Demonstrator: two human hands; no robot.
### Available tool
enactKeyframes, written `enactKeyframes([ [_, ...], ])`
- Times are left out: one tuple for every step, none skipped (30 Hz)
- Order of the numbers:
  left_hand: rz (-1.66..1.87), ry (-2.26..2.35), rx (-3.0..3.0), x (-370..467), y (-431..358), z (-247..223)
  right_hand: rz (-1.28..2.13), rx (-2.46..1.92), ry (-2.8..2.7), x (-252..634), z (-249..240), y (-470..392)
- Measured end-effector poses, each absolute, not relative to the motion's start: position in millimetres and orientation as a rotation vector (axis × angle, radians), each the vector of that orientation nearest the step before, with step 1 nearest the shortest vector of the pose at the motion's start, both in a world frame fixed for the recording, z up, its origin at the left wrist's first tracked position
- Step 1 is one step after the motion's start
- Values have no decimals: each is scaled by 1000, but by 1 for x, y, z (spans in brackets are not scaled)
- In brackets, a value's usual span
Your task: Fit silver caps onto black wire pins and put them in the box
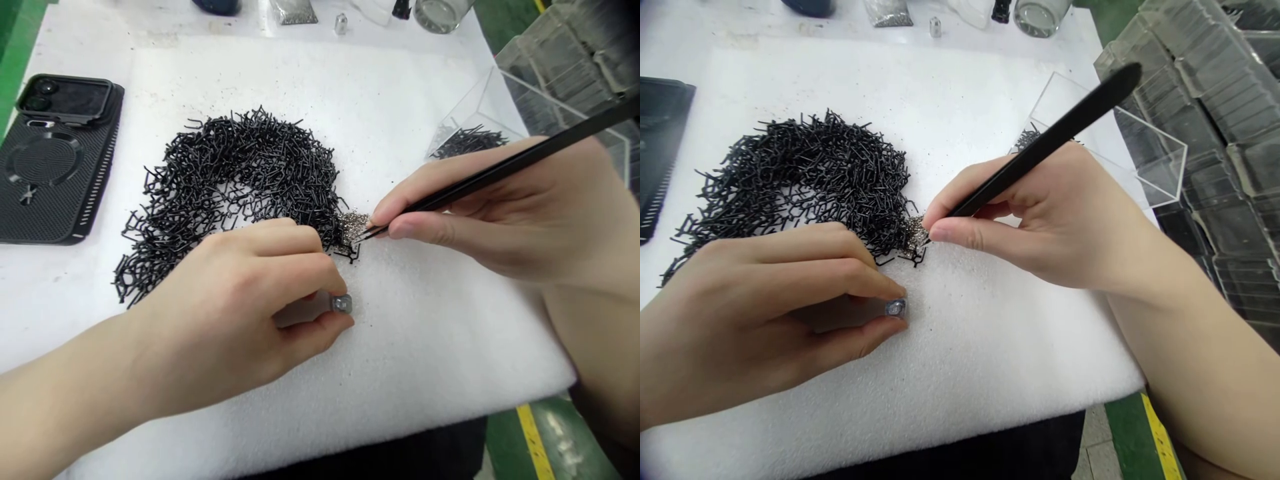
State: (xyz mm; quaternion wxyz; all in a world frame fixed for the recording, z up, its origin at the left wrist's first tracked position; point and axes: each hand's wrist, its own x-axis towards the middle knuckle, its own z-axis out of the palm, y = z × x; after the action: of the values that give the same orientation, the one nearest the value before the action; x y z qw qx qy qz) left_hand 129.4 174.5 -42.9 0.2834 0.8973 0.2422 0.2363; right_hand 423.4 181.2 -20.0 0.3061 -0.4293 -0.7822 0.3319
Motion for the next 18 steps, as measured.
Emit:
enactKeyframes([
  [634, 646, 2404, 130, 175, -43, 863, -1138, -2080, 423, -20, 181],
  [635, 647, 2408, 131, 175, -43, 843, -1140, -2089, 422, -19, 181],
  [637, 647, 2412, 132, 175, -43, 821, -1147, -2099, 421, -19, 180],
  [639, 647, 2415, 133, 175, -43, 800, -1153, -2107, 421, -19, 180],
  [641, 651, 2416, 133, 176, -43, 780, -1157, -2114, 421, -19, 179],
  [639, 653, 2416, 134, 176, -44, 761, -1162, -2121, 421, -19, 179],
  [638, 653, 2415, 134, 176, -44, 746, -1167, -2127, 421, -19, 178],
  [635, 654, 2415, 134, 176, -44, 738, -1173, -2136, 421, -18, 178],
  [636, 652, 2414, 134, 175, -43, 730, -1176, -2143, 421, -18, 177],
  [641, 648, 2414, 134, 175, -43, 724, -1180, -2149, 421, -18, 177],
  [640, 646, 2413, 133, 174, -41, 716, -1178, -2150, 421, -18, 177],
  [627, 651, 2414, 133, 174, -40, 710, -1174, -2152, 421, -17, 177],
  [609, 659, 2416, 134, 174, -38, 705, -1171, -2153, 421, -17, 177],
  [582, 673, 2418, 134, 174, -37, 704, -1167, -2154, 421, -17, 177],
  [551, 686, 2422, 135, 175, -36, 707, -1166, -2157, 421, -17, 178],
  [538, 692, 2424, 135, 175, -36, 713, -1166, -2159, 421, -17, 178],
  [546, 687, 2424, 135, 176, -37, 723, -1176, -2159, 421, -17, 178],
  [570, 674, 2422, 135, 177, -38, 736, -1186, -2154, 421, -17, 178],
])
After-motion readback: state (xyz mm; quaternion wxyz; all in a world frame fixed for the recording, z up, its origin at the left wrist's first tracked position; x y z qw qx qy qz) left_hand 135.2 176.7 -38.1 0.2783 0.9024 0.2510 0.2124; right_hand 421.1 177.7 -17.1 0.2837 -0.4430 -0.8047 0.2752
